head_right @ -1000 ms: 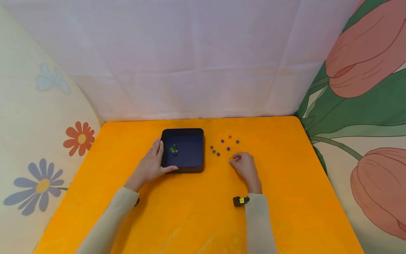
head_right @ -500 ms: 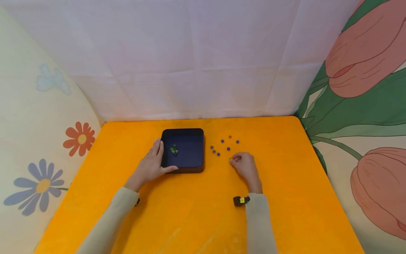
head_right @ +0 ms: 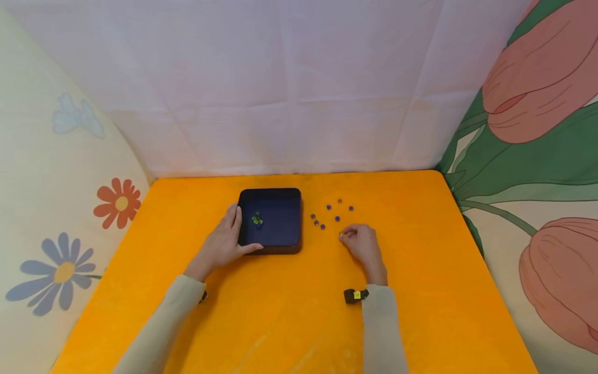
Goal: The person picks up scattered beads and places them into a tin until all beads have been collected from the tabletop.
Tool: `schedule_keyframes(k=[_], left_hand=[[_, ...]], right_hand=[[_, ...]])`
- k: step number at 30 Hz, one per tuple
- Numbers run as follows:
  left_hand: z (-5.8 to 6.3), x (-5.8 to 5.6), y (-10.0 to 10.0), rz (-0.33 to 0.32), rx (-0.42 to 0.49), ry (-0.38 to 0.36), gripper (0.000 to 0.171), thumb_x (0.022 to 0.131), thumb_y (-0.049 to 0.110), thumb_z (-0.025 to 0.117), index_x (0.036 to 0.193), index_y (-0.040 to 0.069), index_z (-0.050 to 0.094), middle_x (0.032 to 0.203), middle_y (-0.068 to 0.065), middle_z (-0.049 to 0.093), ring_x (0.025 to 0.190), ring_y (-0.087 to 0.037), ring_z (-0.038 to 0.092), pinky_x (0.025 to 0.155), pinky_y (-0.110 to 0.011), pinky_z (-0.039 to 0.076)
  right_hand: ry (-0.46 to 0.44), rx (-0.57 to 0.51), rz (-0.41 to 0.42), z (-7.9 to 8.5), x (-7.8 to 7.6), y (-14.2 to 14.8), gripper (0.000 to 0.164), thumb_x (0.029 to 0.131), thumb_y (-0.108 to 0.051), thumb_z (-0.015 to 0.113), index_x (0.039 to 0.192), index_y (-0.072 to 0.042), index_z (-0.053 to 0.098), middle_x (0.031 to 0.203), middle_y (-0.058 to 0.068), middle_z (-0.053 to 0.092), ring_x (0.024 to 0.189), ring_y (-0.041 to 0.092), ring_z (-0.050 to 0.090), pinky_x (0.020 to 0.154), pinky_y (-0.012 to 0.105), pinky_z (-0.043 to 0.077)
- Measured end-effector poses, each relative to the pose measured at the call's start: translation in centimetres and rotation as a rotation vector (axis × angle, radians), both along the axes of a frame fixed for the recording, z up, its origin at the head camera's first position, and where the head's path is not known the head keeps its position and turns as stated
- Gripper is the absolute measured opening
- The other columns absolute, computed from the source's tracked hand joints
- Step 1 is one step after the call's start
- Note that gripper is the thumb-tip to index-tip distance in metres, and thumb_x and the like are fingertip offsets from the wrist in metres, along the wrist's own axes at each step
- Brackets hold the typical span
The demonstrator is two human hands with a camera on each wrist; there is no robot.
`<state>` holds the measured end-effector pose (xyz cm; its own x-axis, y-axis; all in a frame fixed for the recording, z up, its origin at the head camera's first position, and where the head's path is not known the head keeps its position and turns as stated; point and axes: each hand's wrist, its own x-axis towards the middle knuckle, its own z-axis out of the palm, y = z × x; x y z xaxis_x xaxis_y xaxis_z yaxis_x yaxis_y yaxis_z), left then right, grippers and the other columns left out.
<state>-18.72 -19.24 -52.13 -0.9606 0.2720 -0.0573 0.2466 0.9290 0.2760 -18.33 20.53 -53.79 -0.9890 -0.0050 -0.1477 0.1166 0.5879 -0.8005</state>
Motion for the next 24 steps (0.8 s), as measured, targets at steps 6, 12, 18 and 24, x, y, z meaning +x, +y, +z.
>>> schedule_keyframes(k=[6, 12, 18, 24], left_hand=[[0.0, -0.06, -0.05, 0.001, 0.003, -0.016, 0.141, 0.077, 0.1, 0.046, 0.169, 0.003, 0.0, 0.178, -0.017, -0.009, 0.166, -0.038, 0.004, 0.133, -0.056, 0.023], [0.05, -0.07, -0.04, -0.001, 0.0, -0.008, 0.14, 0.078, 0.096, 0.051, 0.168, 0.002, 0.001, 0.178, -0.018, -0.008, 0.166, -0.039, 0.005, 0.132, -0.057, 0.023], [0.1, -0.04, 0.01, -0.005, 0.001, 0.001, 0.139, 0.079, 0.095, 0.053, 0.168, 0.001, 0.002, 0.178, -0.02, -0.005, 0.166, -0.04, 0.006, 0.132, -0.057, 0.025], [0.06, -0.08, 0.0, -0.008, -0.01, 0.008, 0.137, 0.081, 0.092, 0.055, 0.168, 0.001, 0.002, 0.178, -0.021, -0.004, 0.166, -0.039, 0.006, 0.131, -0.057, 0.025]], right_hand=[[-0.004, 0.005, 0.006, 0.05, 0.03, 0.01, 0.023, 0.099, -0.021, 0.074, 0.111, 0.0, 0.077, 0.096, 0.013, 0.073, 0.079, 0.02, 0.064, 0.07, 0.03, 0.052], [0.003, 0.007, 0.01, 0.11, 0.07, -0.03, 0.022, 0.099, -0.02, 0.074, 0.109, 0.0, 0.077, 0.095, 0.014, 0.073, 0.078, 0.019, 0.064, 0.07, 0.03, 0.052], [0.031, 0.013, 0.01, 0.13, 0.22, -0.04, 0.021, 0.099, -0.02, 0.074, 0.108, -0.002, 0.078, 0.094, 0.014, 0.073, 0.077, 0.02, 0.063, 0.07, 0.03, 0.053], [0.035, 0.006, 0.018, 0.14, 0.34, -0.07, 0.02, 0.1, -0.02, 0.073, 0.108, -0.002, 0.078, 0.095, 0.014, 0.073, 0.078, 0.02, 0.063, 0.069, 0.03, 0.053]])
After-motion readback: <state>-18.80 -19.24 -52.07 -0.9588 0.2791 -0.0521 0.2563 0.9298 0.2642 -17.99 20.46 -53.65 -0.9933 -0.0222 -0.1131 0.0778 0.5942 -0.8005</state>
